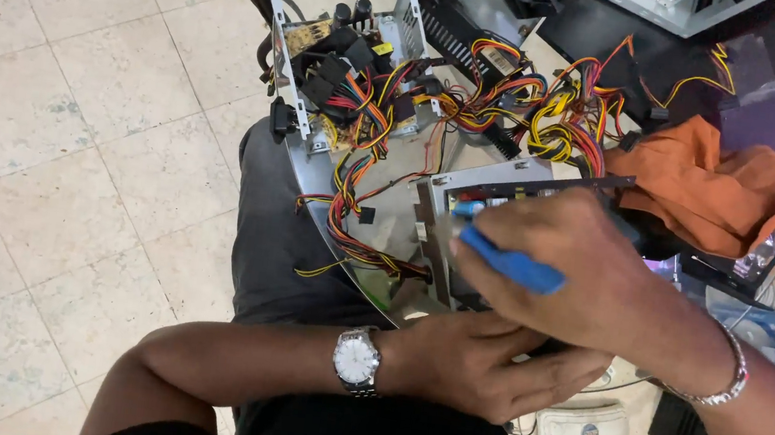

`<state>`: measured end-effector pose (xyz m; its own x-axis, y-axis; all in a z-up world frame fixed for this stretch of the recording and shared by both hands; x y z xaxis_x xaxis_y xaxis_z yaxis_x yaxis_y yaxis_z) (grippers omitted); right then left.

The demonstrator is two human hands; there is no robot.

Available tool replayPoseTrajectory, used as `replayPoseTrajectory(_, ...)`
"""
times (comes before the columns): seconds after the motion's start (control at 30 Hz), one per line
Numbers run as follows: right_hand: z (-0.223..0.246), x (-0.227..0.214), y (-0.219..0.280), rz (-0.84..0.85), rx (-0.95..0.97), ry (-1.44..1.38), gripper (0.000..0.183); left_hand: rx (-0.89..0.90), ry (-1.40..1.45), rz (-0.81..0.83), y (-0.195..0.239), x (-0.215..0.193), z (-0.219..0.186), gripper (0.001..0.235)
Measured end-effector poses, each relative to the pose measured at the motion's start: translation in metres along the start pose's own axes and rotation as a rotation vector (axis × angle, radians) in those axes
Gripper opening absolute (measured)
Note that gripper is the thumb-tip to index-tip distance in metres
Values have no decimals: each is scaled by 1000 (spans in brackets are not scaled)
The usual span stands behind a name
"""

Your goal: The person handles a computer power supply unit, using a screwdriver to remove screws from the casing. They then use a brush to clean dust from the fan and internal components of the power supply.

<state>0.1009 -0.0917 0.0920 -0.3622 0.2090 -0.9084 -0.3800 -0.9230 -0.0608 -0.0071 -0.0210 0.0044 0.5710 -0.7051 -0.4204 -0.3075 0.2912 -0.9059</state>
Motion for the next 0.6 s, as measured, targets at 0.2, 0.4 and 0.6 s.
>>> replayPoseTrajectory(0.2,0,-4,-8,38,-41,-55,32,26,-117,6,-4,-3,2,27)
replayPoseTrajectory(0.4,6,-3,-10,61,-80,-130,36,36,-88,30,4,3,1,26)
replayPoseTrajectory(0.6,-1,9,-5,54,-142,-92,33,50,-43,-12,8,8,0,26)
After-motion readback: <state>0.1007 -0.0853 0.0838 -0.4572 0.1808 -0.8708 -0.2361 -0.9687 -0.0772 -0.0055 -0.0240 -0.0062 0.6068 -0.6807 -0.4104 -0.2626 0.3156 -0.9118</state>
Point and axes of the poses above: each hand's wrist, its own y-axis away from the middle knuckle, its own x-axis out of the palm, z = x × y, the point moved 1 cm from there along -y, towards the middle knuckle, and after that the axes turned 3 degrees about -z, right-handed, at the moved point
